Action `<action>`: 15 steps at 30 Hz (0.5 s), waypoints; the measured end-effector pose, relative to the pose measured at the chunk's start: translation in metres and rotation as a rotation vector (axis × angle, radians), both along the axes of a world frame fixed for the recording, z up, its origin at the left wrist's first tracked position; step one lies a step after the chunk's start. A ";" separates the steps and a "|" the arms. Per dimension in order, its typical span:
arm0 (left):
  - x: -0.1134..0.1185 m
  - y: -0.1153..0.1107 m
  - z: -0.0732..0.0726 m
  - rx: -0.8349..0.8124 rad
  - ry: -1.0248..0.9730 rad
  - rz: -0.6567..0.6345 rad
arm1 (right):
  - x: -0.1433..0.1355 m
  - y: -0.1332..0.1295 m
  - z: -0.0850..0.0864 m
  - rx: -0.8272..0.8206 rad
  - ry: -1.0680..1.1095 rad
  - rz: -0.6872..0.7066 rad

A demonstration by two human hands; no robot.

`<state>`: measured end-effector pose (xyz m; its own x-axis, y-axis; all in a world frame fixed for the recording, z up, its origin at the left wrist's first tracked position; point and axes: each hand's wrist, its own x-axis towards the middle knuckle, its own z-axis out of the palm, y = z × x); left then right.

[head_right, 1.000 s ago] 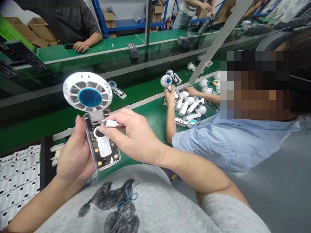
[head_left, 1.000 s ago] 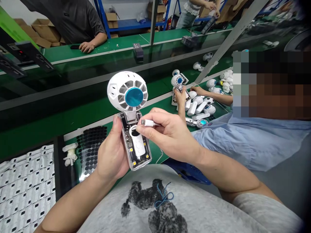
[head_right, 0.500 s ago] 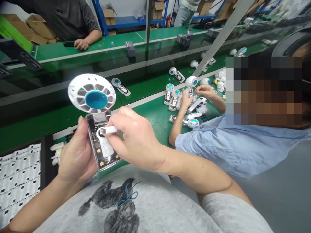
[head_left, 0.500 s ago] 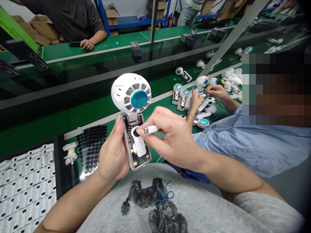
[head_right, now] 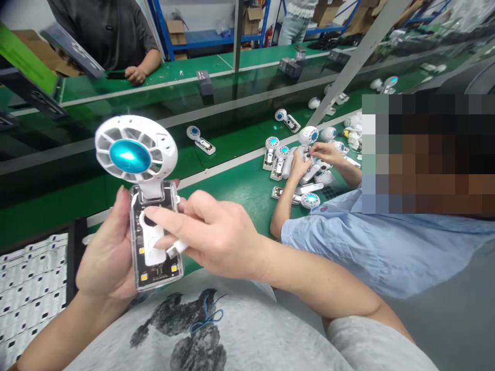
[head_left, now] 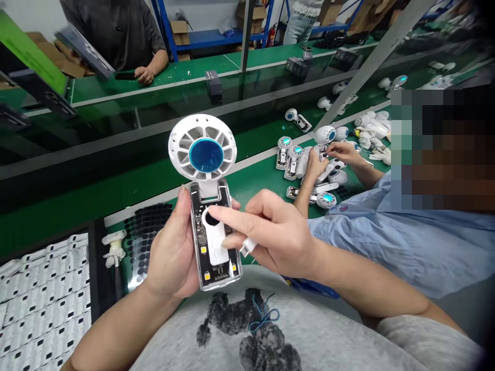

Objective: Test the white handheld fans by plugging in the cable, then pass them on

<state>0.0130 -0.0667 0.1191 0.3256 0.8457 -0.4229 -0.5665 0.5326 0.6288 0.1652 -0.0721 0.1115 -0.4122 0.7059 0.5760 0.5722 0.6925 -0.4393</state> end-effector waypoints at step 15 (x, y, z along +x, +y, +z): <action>0.023 0.118 -0.098 -0.107 0.256 0.067 | 0.024 0.040 -0.050 -0.402 0.045 -0.134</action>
<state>0.0359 0.0513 0.0208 0.1418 0.8077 -0.5723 -0.4325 0.5706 0.6981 0.1889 -0.0319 0.0620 -0.2818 0.9238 0.2592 0.6194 0.3815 -0.6861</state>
